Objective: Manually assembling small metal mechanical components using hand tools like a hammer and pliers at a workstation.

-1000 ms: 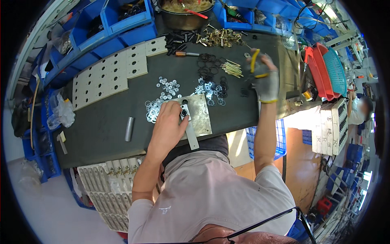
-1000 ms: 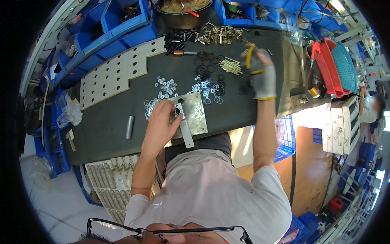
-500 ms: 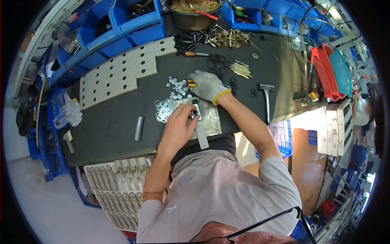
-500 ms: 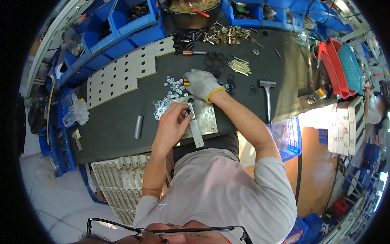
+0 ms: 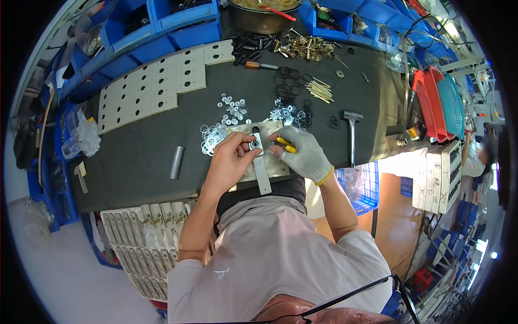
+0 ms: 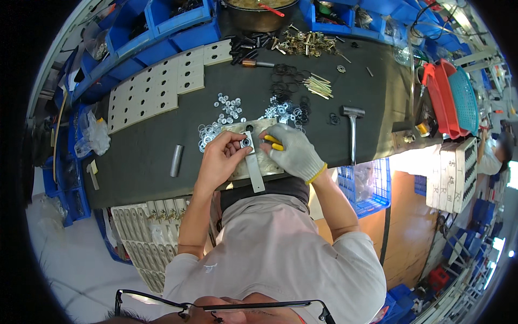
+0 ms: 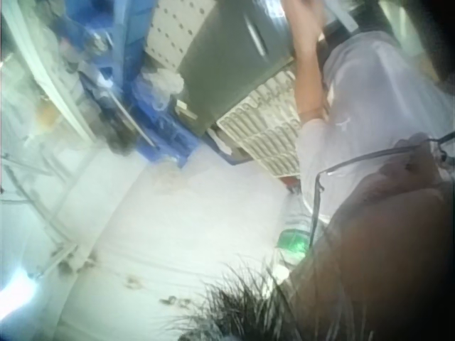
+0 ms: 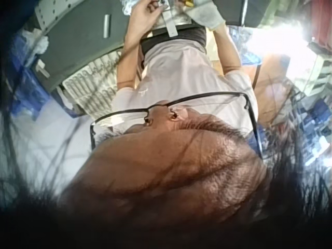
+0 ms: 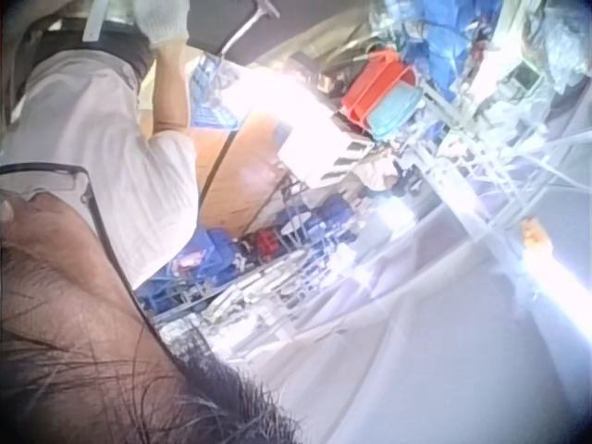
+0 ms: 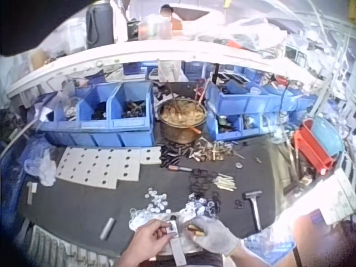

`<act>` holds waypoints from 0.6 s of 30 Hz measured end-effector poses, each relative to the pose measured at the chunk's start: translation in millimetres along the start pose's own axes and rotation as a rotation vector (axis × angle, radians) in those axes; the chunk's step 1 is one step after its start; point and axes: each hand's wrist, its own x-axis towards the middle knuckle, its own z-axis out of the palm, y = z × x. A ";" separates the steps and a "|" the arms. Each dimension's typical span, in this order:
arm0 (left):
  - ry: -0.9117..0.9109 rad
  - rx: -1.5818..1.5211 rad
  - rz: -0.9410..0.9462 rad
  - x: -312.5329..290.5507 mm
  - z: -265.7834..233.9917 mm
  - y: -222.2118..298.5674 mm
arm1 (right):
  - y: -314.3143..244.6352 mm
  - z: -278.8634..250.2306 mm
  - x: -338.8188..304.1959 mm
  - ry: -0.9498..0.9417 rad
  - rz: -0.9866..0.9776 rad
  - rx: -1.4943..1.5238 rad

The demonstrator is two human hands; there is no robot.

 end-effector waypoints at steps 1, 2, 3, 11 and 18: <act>0.003 0.003 -0.003 -2.3 1.6 -3.9 | -1.6 2.5 -0.1 -0.021 -0.013 0.050; 0.026 -0.058 -0.018 -5.4 5.4 -10.5 | -3.5 4.6 2.0 -0.023 -0.015 0.054; 0.046 -0.120 -0.032 -8.0 8.1 -14.6 | -5.9 6.4 4.8 -0.040 -0.080 0.023; 0.101 0.013 0.146 -16.8 12.3 -22.0 | -16.5 11.6 22.4 -0.157 -0.175 -0.224; 0.074 0.018 0.114 -15.2 11.7 -19.1 | -15.8 18.2 13.9 -0.099 -0.156 -0.361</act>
